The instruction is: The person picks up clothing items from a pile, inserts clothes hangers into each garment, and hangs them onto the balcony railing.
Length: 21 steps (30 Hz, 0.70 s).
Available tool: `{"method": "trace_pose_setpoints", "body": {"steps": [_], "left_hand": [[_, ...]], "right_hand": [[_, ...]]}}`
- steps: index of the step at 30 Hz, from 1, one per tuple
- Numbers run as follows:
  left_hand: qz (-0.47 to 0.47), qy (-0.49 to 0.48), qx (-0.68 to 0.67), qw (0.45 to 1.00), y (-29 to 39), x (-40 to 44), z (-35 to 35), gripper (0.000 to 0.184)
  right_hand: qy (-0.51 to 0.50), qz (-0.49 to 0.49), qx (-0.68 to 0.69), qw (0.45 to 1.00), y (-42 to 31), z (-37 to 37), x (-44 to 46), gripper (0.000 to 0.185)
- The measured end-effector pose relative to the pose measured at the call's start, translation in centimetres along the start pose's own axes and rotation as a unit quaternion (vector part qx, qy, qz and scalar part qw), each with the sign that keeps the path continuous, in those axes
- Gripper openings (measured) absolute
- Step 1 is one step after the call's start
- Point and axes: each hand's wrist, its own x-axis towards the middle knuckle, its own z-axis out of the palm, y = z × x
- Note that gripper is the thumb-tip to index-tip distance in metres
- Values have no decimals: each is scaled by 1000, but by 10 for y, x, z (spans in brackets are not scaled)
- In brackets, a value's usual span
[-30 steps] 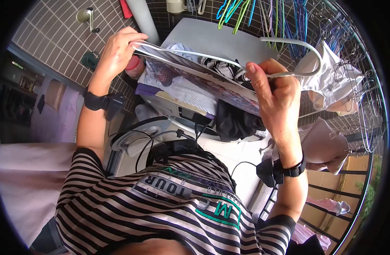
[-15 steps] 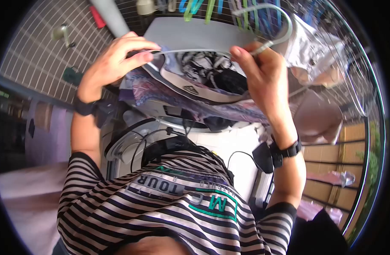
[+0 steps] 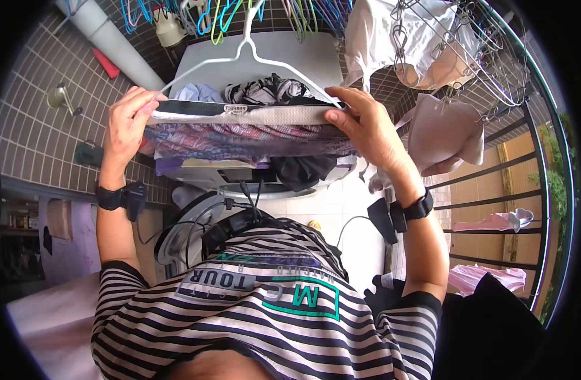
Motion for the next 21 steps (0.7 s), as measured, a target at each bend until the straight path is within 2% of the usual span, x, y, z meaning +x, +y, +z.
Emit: {"method": "trace_pose_setpoints", "body": {"steps": [1, 4, 5, 8, 9, 11, 12, 13, 14, 15, 16, 17, 18, 19, 20, 21], "left_hand": [[-3, -6, 1, 1000, 0, 0, 0, 19], [-13, -6, 0, 1000, -5, -1, 4, 22], [-12, -11, 3, 1000, -5, 0, 3, 23], [5, -1, -15, 1000, -8, 0, 9, 16], [14, 3, -19, 1000, -9, -2, 11, 16], [23, 24, -49, 998, -7, -1, 23, 14], [-12, -14, -68, 997, 0, 3, 24, 14], [6, 4, -68, 998, 4, 2, 30, 14], [-8, 2, -118, 993, 5, 1, 40, 12], [4, -47, -131, 990, 7, 2, 42, 11], [-24, -86, -174, 981, 14, 0, 48, 13], [-5, -123, -229, 966, 13, -3, 60, 17], [-25, -171, -298, 939, 26, -2, 69, 20], [-25, -221, -306, 926, 39, -3, 80, 26], [-16, -265, -333, 905, 50, -6, 94, 36], [5, -319, -352, 880, 63, -2, 104, 45]], "right_hand": [[63, -24, 28, 997, 7, 8, -3, 37], [47, 92, 45, 994, 8, 0, -18, 27], [99, 82, 42, 991, 4, 2, -23, 18], [172, 58, 36, 983, -1, 4, -47, 14], [167, 80, 31, 982, -3, 3, -56, 13], [95, 137, 80, 983, -9, 1, -72, 18], [59, 114, 39, 991, -23, -5, -77, 13], [-45, 85, 10, 995, -22, -15, -87, 12], [-99, 34, 35, 994, -19, -23, -98, 16], [-156, 95, 98, 978, -23, -33, -108, 17], [-187, 188, 148, 953, -37, -50, -115, 17], [-170, 166, 165, 957, -33, -63, -129, 17], [-160, 142, 185, 959, -25, -76, -145, 18], [-193, 146, 174, 954, -21, -95, -159, 18], [-205, 157, 178, 949, -18, -111, -176, 19], [-212, 213, 179, 937, -15, -128, -196, 20]]}}
